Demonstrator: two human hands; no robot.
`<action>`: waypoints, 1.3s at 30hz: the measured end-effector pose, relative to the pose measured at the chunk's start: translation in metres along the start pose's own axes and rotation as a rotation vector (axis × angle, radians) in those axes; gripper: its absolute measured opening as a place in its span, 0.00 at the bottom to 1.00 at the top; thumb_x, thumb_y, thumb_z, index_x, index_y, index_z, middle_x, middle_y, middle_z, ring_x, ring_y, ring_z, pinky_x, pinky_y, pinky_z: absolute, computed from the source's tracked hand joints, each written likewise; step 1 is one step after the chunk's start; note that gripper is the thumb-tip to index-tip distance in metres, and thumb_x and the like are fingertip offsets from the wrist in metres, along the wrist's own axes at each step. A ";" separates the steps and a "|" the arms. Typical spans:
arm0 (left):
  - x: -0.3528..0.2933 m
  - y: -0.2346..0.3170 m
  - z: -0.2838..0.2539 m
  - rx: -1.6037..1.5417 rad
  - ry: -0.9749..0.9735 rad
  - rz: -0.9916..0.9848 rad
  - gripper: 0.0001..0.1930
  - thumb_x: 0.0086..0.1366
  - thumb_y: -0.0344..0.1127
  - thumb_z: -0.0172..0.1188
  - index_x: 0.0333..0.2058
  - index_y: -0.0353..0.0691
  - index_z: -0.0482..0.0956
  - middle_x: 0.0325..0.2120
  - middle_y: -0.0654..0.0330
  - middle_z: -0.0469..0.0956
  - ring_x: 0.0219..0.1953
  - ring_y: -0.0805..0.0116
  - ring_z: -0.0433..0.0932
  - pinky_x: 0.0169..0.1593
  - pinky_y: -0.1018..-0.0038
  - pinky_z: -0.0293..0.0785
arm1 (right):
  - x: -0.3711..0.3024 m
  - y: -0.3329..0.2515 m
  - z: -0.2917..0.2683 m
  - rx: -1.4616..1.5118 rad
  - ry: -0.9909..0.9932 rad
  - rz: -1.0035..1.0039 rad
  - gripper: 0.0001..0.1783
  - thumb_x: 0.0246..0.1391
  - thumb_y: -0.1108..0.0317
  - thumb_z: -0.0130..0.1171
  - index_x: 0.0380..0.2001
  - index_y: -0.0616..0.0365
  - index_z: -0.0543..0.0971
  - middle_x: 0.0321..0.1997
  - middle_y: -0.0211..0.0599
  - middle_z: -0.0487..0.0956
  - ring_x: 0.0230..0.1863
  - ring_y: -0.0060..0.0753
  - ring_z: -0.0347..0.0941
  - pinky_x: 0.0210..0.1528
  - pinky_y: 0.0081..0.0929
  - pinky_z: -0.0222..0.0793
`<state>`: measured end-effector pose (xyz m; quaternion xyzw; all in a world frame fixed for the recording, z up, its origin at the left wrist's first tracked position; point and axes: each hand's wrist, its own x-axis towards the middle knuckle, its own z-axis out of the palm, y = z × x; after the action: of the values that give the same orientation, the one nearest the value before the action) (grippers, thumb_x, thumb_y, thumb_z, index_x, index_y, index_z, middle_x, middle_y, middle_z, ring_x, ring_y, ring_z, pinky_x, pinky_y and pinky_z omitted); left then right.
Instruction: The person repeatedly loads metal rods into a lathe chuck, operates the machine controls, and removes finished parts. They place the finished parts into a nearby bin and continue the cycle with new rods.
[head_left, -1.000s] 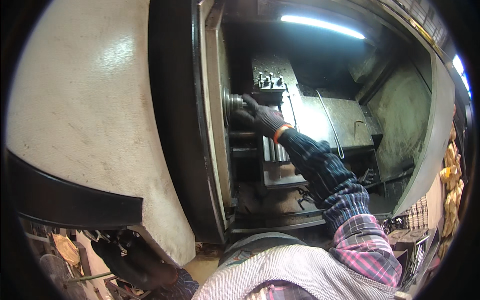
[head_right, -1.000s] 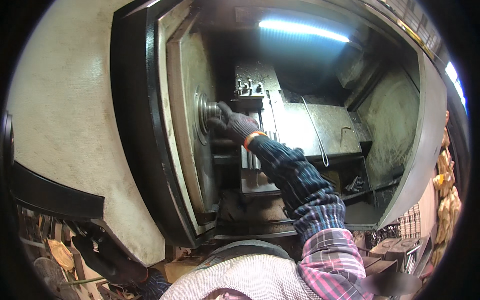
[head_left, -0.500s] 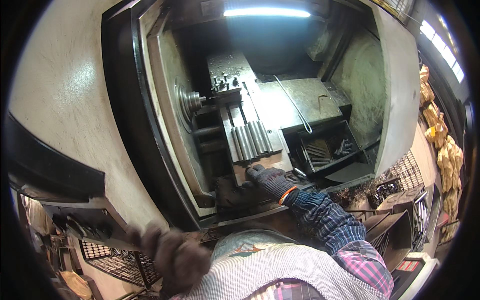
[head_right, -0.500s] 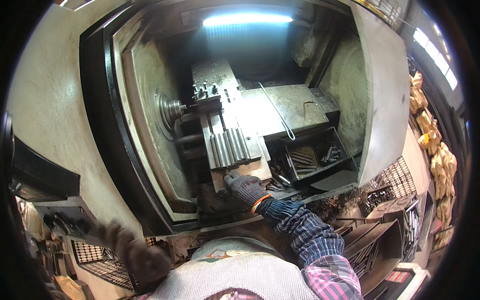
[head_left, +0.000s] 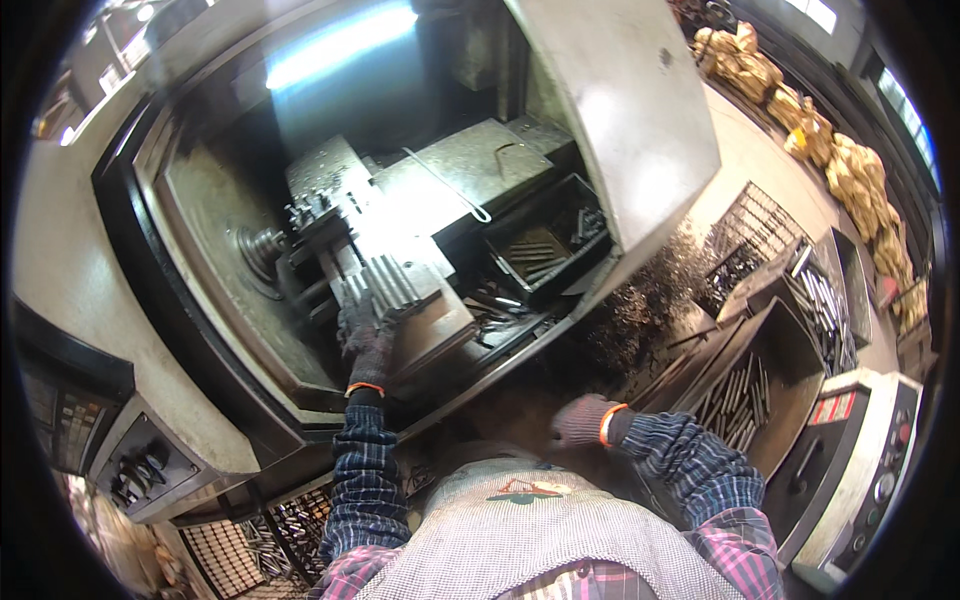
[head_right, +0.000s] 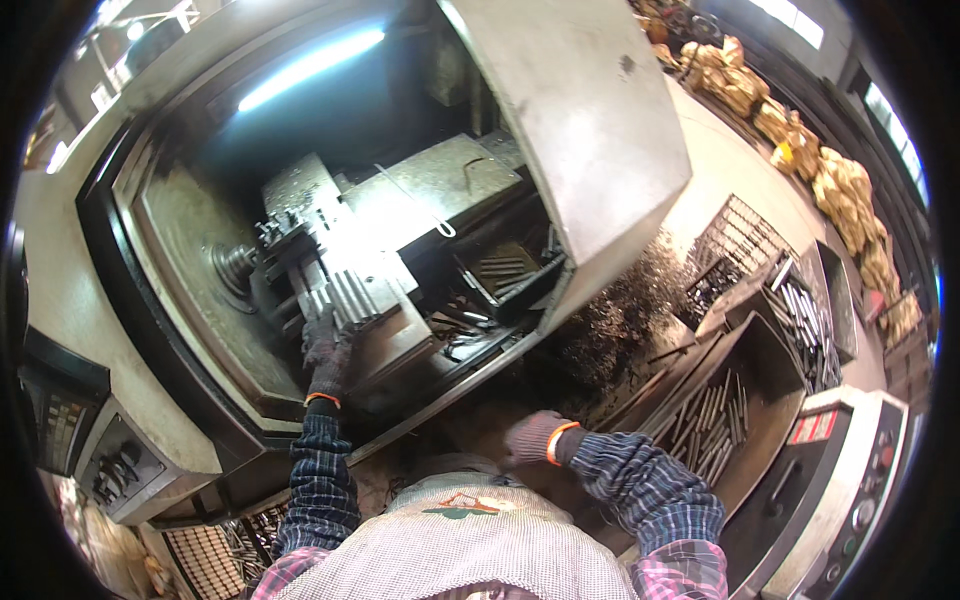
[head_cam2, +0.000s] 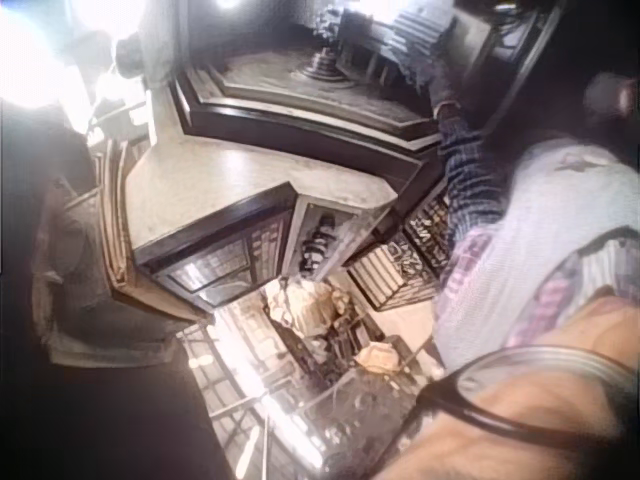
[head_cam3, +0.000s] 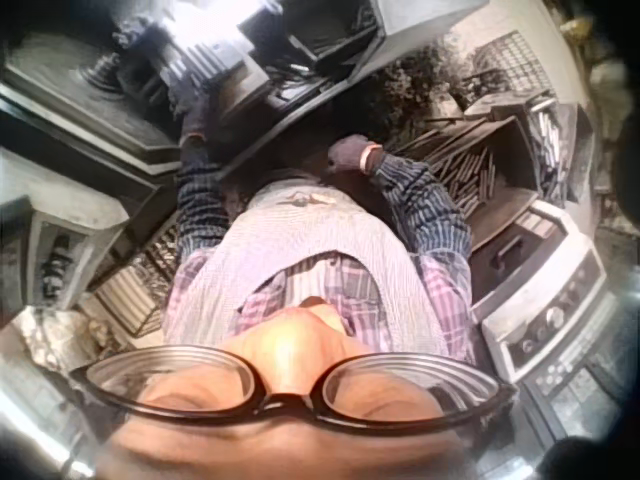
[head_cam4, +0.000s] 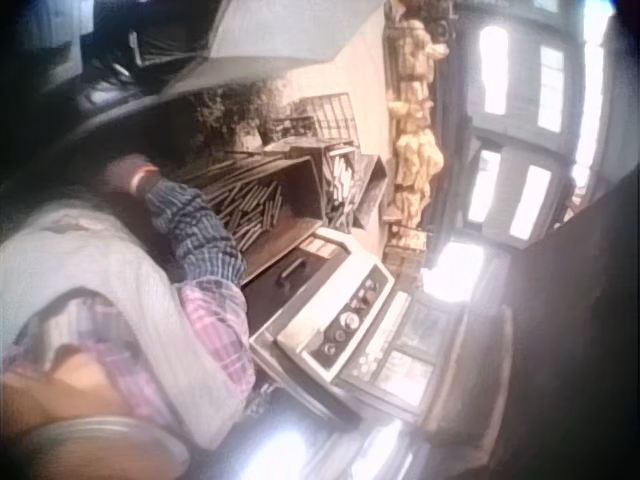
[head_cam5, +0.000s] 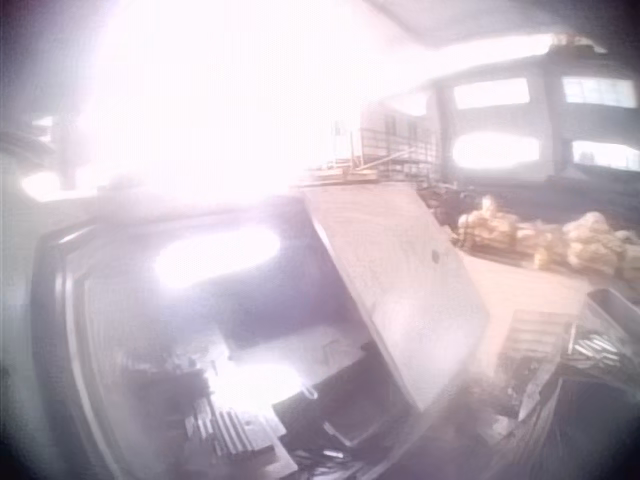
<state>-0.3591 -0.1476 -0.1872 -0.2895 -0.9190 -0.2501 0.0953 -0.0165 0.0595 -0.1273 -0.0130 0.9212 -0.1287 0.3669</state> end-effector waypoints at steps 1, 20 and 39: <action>0.001 0.001 -0.002 0.016 -0.038 -0.023 0.40 0.66 0.68 0.55 0.68 0.47 0.68 0.73 0.45 0.54 0.71 0.40 0.57 0.70 0.49 0.57 | -0.015 0.010 0.013 -0.018 -0.081 0.028 0.32 0.61 0.35 0.51 0.40 0.52 0.87 0.38 0.43 0.87 0.40 0.54 0.84 0.43 0.51 0.79; -0.011 0.127 -0.029 -0.238 0.250 0.214 0.28 0.72 0.44 0.61 0.66 0.41 0.71 0.67 0.44 0.67 0.71 0.46 0.62 0.70 0.55 0.62 | -0.068 0.086 -0.045 0.636 1.008 0.197 0.32 0.65 0.36 0.53 0.62 0.44 0.77 0.54 0.47 0.83 0.56 0.53 0.79 0.58 0.44 0.74; -0.060 0.330 0.025 -0.720 -0.400 0.993 0.27 0.67 0.37 0.63 0.62 0.34 0.72 0.62 0.39 0.70 0.65 0.37 0.68 0.68 0.51 0.64 | -0.094 0.161 0.276 1.123 0.441 1.678 0.22 0.61 0.52 0.56 0.48 0.56 0.85 0.53 0.50 0.84 0.54 0.55 0.81 0.55 0.49 0.76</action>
<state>-0.1200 0.0698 -0.0946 -0.7353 -0.5342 -0.4100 -0.0765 0.2515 0.1634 -0.2964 0.8309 0.4877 -0.2423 0.1146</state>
